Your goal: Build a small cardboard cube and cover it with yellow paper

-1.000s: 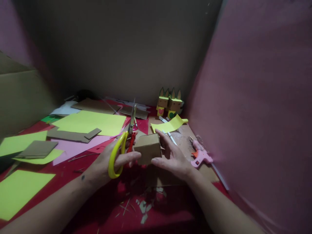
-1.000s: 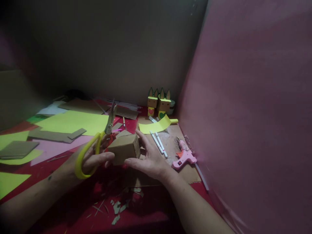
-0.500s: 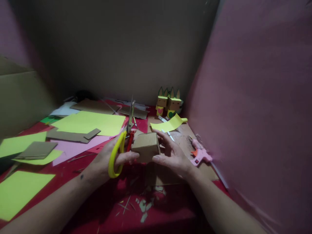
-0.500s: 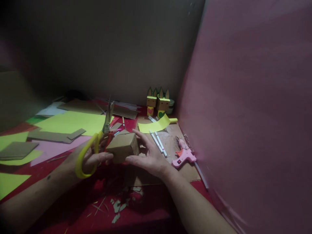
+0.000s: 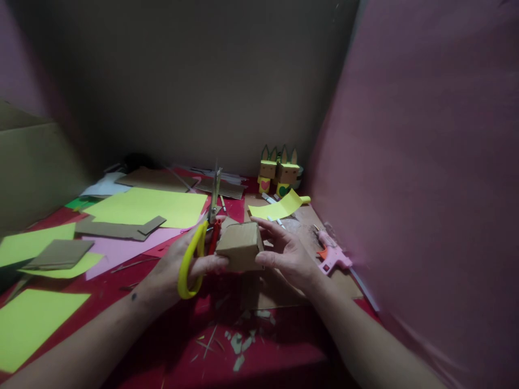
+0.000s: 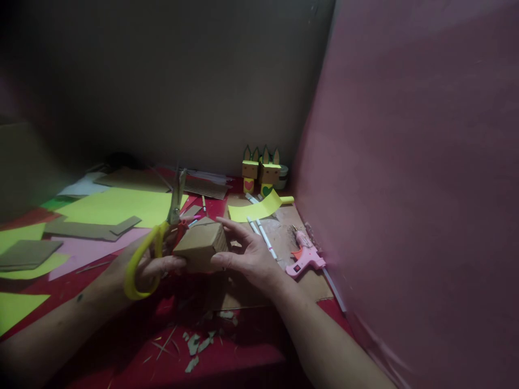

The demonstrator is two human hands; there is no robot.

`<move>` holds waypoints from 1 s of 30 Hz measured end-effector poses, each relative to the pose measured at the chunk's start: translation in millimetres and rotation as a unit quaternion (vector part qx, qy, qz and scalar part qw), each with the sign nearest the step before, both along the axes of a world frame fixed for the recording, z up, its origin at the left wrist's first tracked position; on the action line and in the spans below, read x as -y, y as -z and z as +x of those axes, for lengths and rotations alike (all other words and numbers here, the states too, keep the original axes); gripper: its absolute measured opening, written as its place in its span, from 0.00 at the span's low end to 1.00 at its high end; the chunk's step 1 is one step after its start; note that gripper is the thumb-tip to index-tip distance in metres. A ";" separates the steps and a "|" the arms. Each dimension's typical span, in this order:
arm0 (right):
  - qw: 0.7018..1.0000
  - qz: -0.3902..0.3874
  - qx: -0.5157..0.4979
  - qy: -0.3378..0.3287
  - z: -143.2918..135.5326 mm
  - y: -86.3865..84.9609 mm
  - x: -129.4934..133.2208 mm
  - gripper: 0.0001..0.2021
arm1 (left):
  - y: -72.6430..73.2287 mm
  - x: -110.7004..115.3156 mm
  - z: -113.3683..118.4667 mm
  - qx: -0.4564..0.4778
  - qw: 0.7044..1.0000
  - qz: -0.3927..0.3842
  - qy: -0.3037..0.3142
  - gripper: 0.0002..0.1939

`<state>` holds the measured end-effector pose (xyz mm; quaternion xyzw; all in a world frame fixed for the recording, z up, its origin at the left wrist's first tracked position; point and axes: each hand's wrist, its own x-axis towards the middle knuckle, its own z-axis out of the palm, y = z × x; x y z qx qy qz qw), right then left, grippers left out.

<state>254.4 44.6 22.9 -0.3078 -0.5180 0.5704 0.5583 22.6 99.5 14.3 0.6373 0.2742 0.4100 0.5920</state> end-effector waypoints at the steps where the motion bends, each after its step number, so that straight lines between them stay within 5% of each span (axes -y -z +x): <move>1: 1.000 -0.002 -0.001 0.002 0.0 0.1 0.0 0.31 | -1.7 0.7 0.6 -0.001 1.000 -0.001 -0.004 0.39; 8: 0.999 -0.021 -0.028 -0.006 -1.4 -1.9 2.0 0.35 | -12.4 8.8 4.1 -0.025 0.999 0.031 -0.024 0.26; 11: 0.995 -0.041 -0.089 0.003 0.4 -4.4 0.4 0.27 | -17.5 12.7 6.3 -0.013 0.999 0.005 -0.043 0.22; 14: 0.981 -0.083 -0.176 0.021 6.0 -6.3 -3.6 0.18 | -24.0 12.8 9.4 -0.002 0.996 -0.033 -0.085 0.27; 18: 0.958 -0.163 -0.236 0.010 13.9 -6.2 -8.5 0.17 | -30.2 9.8 14.0 0.015 0.985 -0.115 -0.129 0.33; 24: 0.951 -0.173 -0.254 0.017 16.8 -3.9 -11.2 0.17 | -9.4 1.8 7.9 0.001 0.989 -0.096 -0.112 0.35; 30: 0.962 -0.135 -0.232 0.041 12.8 -7.0 -10.0 0.25 | 0.2 2.6 2.5 -0.038 0.995 -0.064 -0.072 0.25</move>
